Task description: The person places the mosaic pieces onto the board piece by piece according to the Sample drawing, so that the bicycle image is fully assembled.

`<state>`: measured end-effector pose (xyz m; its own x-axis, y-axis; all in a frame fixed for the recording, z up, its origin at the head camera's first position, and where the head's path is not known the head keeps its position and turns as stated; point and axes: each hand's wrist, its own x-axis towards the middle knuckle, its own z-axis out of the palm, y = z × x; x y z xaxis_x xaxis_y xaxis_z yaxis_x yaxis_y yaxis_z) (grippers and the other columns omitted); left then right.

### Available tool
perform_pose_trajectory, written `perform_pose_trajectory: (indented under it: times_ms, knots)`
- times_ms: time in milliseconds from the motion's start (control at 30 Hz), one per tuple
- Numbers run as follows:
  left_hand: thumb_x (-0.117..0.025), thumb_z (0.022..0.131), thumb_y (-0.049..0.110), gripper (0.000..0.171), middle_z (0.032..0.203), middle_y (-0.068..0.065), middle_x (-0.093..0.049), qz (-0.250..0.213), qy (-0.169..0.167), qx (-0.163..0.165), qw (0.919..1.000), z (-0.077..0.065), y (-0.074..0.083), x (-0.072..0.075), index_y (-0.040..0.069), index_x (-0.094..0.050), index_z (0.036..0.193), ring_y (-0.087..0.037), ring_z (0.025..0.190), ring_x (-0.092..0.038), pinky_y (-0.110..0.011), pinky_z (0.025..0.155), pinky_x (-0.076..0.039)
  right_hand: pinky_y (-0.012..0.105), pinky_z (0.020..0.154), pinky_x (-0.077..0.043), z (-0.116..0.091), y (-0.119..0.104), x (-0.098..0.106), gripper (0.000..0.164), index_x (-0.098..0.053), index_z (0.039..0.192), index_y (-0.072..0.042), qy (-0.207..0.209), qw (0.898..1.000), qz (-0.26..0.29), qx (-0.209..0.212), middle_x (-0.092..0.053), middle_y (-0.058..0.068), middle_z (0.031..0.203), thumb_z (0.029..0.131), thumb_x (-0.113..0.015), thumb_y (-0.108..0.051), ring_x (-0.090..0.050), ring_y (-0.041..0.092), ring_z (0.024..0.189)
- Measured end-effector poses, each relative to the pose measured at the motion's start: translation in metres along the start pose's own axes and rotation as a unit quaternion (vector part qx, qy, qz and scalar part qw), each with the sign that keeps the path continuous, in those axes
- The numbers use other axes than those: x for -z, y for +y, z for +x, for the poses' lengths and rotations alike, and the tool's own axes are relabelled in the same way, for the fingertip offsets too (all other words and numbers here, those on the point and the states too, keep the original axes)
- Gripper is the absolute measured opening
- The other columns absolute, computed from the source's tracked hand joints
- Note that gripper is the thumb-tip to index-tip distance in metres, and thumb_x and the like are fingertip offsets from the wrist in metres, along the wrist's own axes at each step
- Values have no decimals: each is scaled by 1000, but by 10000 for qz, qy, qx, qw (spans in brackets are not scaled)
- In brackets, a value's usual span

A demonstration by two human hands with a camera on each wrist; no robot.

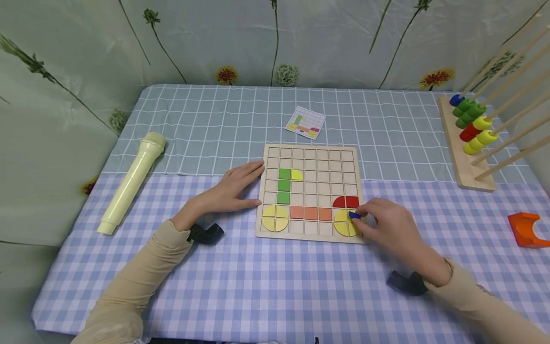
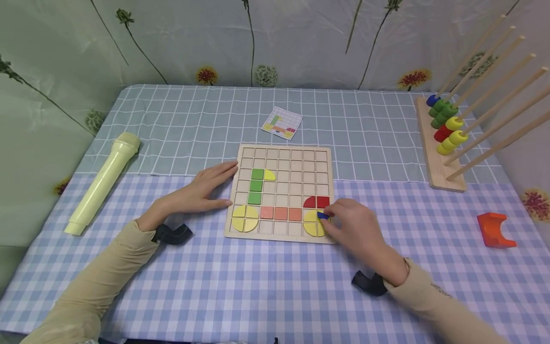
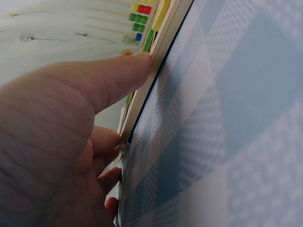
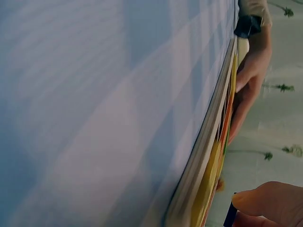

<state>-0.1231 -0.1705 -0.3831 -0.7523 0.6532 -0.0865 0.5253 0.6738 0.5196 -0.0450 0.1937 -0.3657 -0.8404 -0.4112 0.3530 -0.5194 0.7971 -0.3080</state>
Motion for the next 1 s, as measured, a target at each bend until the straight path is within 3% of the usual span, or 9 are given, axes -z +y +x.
perform_pose_trajectory:
  times_ms: [167,333,1000]
  knots:
    - [-63,88,36,83,159,-9,-14,4,-11,18,10000,0,1,0,8,-17,151,-27,147,-12,-54,113,-14,21,51,-41,7,-18,-9,14,-69,71,-7,178,9984,249,484,-62,1,66,62,-80,-7,-49,7,58]
    - [-63,88,36,83,159,-9,-14,9,-15,30,10000,0,1,0,8,-17,151,-28,147,-12,-54,113,-14,26,59,-49,12,-32,-16,13,-71,75,-8,-101,9981,339,496,-66,1,72,66,-80,-11,-58,11,66]
    - [-63,87,36,84,159,-8,-13,-6,-19,15,10000,0,1,0,9,-16,151,-27,147,-11,-54,113,-14,24,60,-47,21,-52,-39,9,-73,78,-11,-502,9949,452,744,-65,-2,72,70,-77,-10,-55,8,65]
